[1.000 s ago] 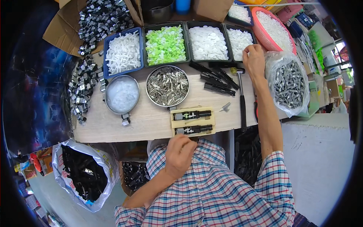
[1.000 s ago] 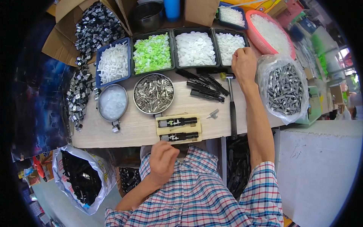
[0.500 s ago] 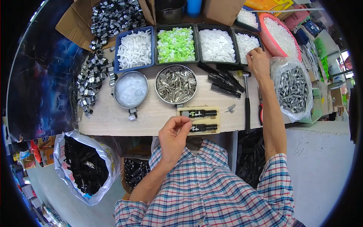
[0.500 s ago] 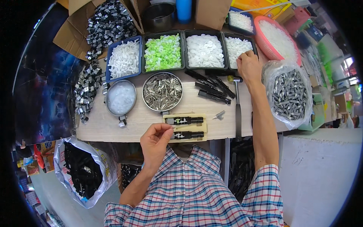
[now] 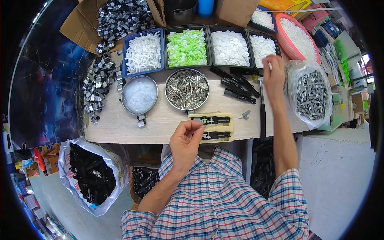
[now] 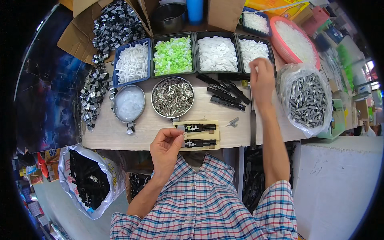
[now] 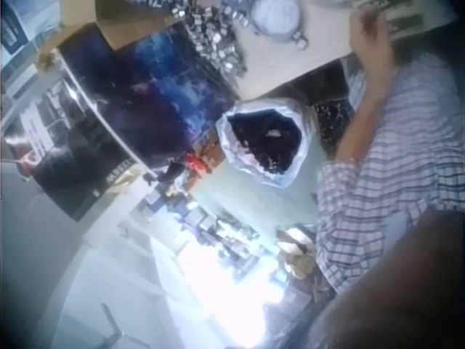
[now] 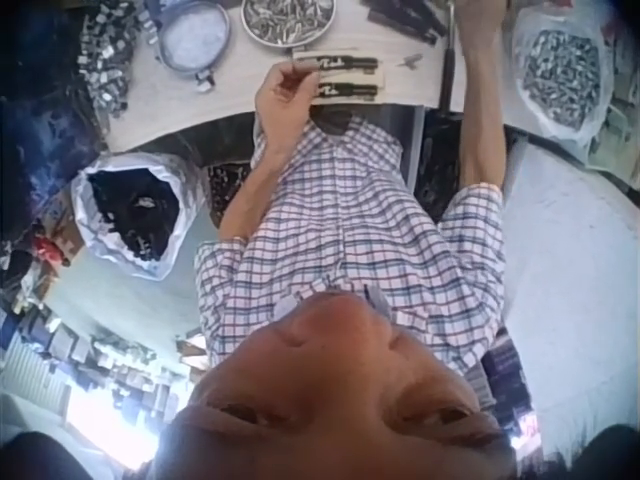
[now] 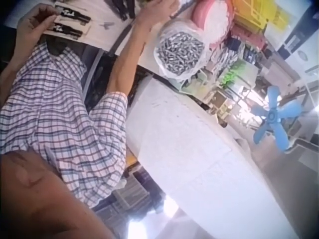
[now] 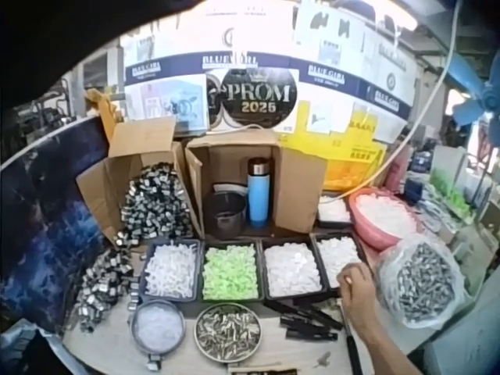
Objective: The recorder is assembling small components using a wooden jig, pliers, and a mallet.
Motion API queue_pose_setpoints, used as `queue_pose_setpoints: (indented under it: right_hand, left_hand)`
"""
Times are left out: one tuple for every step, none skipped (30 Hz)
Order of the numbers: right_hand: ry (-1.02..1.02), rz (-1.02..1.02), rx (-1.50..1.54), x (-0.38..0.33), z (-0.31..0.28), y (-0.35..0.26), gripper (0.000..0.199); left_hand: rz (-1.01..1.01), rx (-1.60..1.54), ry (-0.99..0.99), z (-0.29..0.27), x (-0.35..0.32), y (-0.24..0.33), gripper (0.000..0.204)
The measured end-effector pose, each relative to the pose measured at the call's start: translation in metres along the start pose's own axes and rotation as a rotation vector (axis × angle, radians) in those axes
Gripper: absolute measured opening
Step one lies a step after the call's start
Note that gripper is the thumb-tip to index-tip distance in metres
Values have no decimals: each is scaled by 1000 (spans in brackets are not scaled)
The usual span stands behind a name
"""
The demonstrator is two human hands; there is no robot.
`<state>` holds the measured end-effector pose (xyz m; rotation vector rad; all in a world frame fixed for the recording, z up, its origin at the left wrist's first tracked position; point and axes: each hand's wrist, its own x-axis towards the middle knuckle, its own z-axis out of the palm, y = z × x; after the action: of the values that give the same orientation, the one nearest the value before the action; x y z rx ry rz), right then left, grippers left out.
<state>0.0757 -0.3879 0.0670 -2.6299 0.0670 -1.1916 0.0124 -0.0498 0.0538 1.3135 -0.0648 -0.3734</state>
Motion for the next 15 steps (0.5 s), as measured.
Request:
queue_pose_setpoints:
  right_hand:
    - [-43,121,186,-16,-1,-28,4]
    - [-87,243,373,-35,-4,-61,5]
    - [-213,396,565,-52,-10,-101,7]
    - [-239,397,596,-71,-15,-125,8]
    - [-287,523,691,-85,-23,-149,9]
    - [-334,651,786,-95,-30,-169,10]
    - [-333,657,786,-104,-29,-181,10]
    - [-225,711,865,-112,-26,-189,9]
    - [-116,761,943,-116,-24,-195,8]
    - [-121,854,976,-115,-27,-200,8]
    - [-121,855,975,-117,-27,-200,8]
    - [-134,813,934,-119,-27,-200,8]
    - [-147,769,894,-121,-26,-201,7]
    - [-150,768,896,-122,-26,-201,7]
    - [-152,737,862,-124,-27,-201,7]
  left_hand:
    - [0,0,3,3,2,0,16]
    - [65,-16,22,8,4,1,17]
    - [128,-29,48,11,5,-1,18]
    - [122,-30,45,17,5,-1,18]
    - [102,-64,24,21,5,-1,18]
    - [82,-99,3,24,3,-1,17]
    - [74,-117,-17,26,1,-2,17]
    - [71,-116,-20,27,-1,-4,17]
    - [88,-80,-20,27,-2,-8,18]
    - [105,-44,-20,26,-3,-10,19]
    - [103,-44,-20,26,-4,-10,19]
    - [87,-33,3,26,-6,-9,20]
    - [70,-22,26,26,-7,-9,21]
    - [71,-22,29,26,-8,-8,21]
    - [77,-23,36,26,-9,-8,23]
